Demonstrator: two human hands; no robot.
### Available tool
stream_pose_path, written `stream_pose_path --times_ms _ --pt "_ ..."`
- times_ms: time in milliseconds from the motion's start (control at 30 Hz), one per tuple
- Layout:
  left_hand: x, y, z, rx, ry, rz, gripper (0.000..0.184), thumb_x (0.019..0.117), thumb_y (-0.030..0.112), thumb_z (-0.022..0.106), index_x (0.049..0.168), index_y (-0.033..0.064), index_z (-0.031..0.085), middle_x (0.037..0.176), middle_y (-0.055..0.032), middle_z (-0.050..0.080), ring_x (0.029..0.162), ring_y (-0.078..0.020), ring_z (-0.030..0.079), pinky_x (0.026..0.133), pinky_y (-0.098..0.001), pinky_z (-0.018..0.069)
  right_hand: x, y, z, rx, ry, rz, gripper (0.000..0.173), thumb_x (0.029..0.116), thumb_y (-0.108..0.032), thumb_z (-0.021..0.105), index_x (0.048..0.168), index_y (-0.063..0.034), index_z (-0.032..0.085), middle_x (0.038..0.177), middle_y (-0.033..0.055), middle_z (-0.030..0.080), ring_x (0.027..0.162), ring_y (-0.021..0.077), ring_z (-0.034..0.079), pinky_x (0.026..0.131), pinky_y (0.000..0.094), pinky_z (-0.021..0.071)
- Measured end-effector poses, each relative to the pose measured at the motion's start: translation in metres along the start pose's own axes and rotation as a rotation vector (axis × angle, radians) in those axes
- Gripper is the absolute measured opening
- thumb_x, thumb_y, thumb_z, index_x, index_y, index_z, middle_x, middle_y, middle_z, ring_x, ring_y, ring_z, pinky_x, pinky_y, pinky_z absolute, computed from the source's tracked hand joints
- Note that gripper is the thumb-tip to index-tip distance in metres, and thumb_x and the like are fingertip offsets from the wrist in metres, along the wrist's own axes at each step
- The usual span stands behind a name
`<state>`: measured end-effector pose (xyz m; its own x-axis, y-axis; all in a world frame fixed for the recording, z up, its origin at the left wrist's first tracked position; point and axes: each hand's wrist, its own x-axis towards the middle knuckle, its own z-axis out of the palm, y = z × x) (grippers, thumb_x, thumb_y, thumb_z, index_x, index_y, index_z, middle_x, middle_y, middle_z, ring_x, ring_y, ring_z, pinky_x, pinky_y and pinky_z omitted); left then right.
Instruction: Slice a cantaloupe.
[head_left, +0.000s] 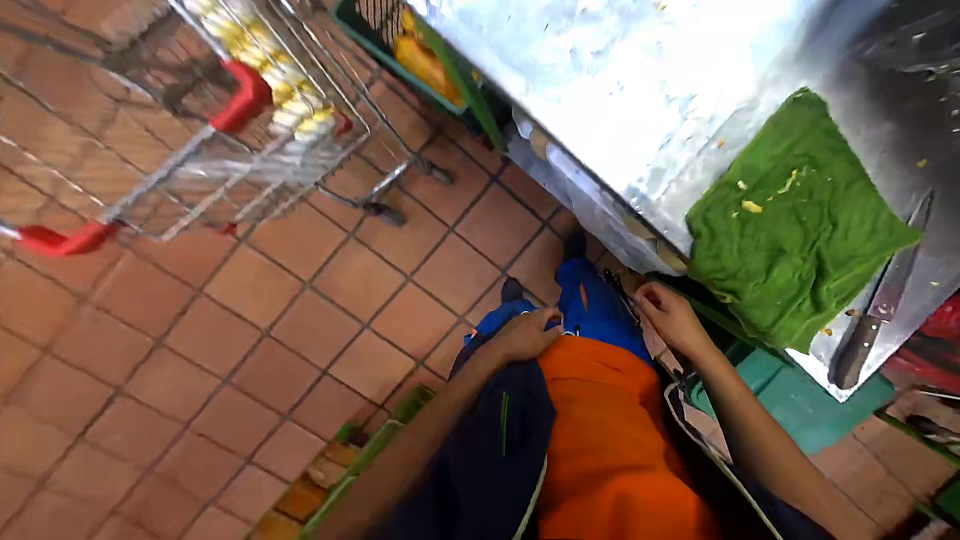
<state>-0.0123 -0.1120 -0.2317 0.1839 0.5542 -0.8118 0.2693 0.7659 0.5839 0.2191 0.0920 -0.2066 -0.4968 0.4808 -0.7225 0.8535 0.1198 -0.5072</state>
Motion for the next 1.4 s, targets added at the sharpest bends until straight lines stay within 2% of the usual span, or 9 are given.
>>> stream_pose_path --times_ms 267,433,500,667,767,900,1133,1267,1400 --pt "0.016 -0.146 0.08 -0.226 -0.122 -0.096 0.047 0.1079 0.041 0.045 0.142 0.0116 0.057 0.136 -0.0141 0.062 0.128 -0.0311 0.058 0.11 -0.0563 0.0425 0.1 0.076 0.047 0.138 0.344 0.349 0.078 0.0882 -0.035 0.079 0.147 -0.0025 0.041 0.127 0.024 0.059 0.096 0.0343 0.068 0.077 0.0528 0.0609" --pt "-0.002 -0.202 0.112 -0.346 0.017 -0.161 0.045 0.1053 0.048 0.046 0.138 0.0204 0.061 0.13 -0.0056 0.065 0.118 -0.0228 0.063 0.104 -0.0515 0.0493 0.229 0.116 0.032 -0.227 0.53 0.413 0.114 0.0738 -0.056 0.086 0.154 0.0048 0.032 0.149 0.0355 0.042 0.136 0.0501 0.044 0.111 0.0631 0.0407" --pt "0.002 -0.211 0.113 -0.384 0.046 -0.174 0.043 0.1051 0.047 0.047 0.136 0.0214 0.062 0.125 -0.0042 0.068 0.11 -0.0223 0.067 0.097 -0.052 0.0529 0.272 0.116 0.018 -0.254 0.558 0.427 0.125 0.069 -0.06 0.087 0.156 0.0046 0.027 0.15 0.0379 0.038 0.138 0.053 0.041 0.112 0.0649 0.038" --pt "0.097 -0.197 0.079 -0.5 -0.093 -0.118 0.043 0.1035 0.045 0.054 0.134 0.0155 0.061 0.124 -0.0062 0.067 0.11 -0.021 0.066 0.098 -0.0489 0.0526 0.33 0.161 -0.012 0.034 0.537 0.308 0.1 0.0861 -0.066 0.069 0.155 -0.0028 0.033 0.146 0.025 0.05 0.133 0.0359 0.052 0.109 0.0551 0.0452" --pt "0.205 -0.148 0.043 -0.62 -0.023 0.037 0.045 0.1046 0.042 0.054 0.135 0.0093 0.06 0.131 -0.0122 0.064 0.12 -0.025 0.063 0.106 -0.0505 0.0491 0.333 0.179 -0.016 0.392 0.524 0.181 0.069 0.1037 -0.062 0.039 0.149 -0.01 0.048 0.142 0.0091 0.058 0.127 0.0186 0.058 0.105 0.0414 0.0498" --pt "0.346 -0.053 0.023 -0.833 0.136 0.199 0.064 0.1042 0.047 0.052 0.15 0.0027 0.045 0.148 -0.0218 0.051 0.135 -0.0342 0.052 0.113 -0.0553 0.0415 0.336 0.203 -0.022 0.62 0.442 0.275 0.089 0.098 -0.077 0.008 0.154 -0.0174 0.043 0.15 0.0058 0.054 0.137 0.0208 0.052 0.111 0.0499 0.0451" --pt "0.454 0.039 0.036 -1.153 0.326 0.241 0.079 0.1051 0.051 0.046 0.159 -0.0021 0.024 0.167 -0.0249 0.016 0.155 -0.0363 0.019 0.125 -0.0553 0.0209 0.323 0.192 -0.001 0.319 0.491 0.229 0.068 0.1041 -0.063 0.035 0.151 -0.0156 0.047 0.148 0.009 0.054 0.136 0.0228 0.052 0.112 0.0524 0.0441" --pt "0.422 0.016 0.026 -1.374 0.276 0.26 0.067 0.1081 0.056 0.029 0.15 0.0067 0.046 0.145 -0.0206 0.054 0.133 -0.031 0.053 0.11 -0.0548 0.0429 0.24 0.132 0.052 -0.232 0.695 0.159 0.065 0.1071 -0.049 0.042 0.154 -0.0034 0.042 0.151 0.028 0.045 0.141 0.0435 0.041 0.116 0.0616 0.032" --pt "0.351 -0.014 0.03 -1.456 0.128 0.303 0.072 0.1045 0.065 0.026 0.137 0.009 0.057 0.117 -0.0135 0.069 0.105 -0.0233 0.068 0.092 -0.048 0.0569 0.114 0.062 0.129 -0.232 0.772 -0.048 0.065 0.0976 -0.044 0.06 0.142 0.0031 0.055 0.142 0.0337 0.047 0.133 0.0439 0.046 0.112 0.0568 0.0398"
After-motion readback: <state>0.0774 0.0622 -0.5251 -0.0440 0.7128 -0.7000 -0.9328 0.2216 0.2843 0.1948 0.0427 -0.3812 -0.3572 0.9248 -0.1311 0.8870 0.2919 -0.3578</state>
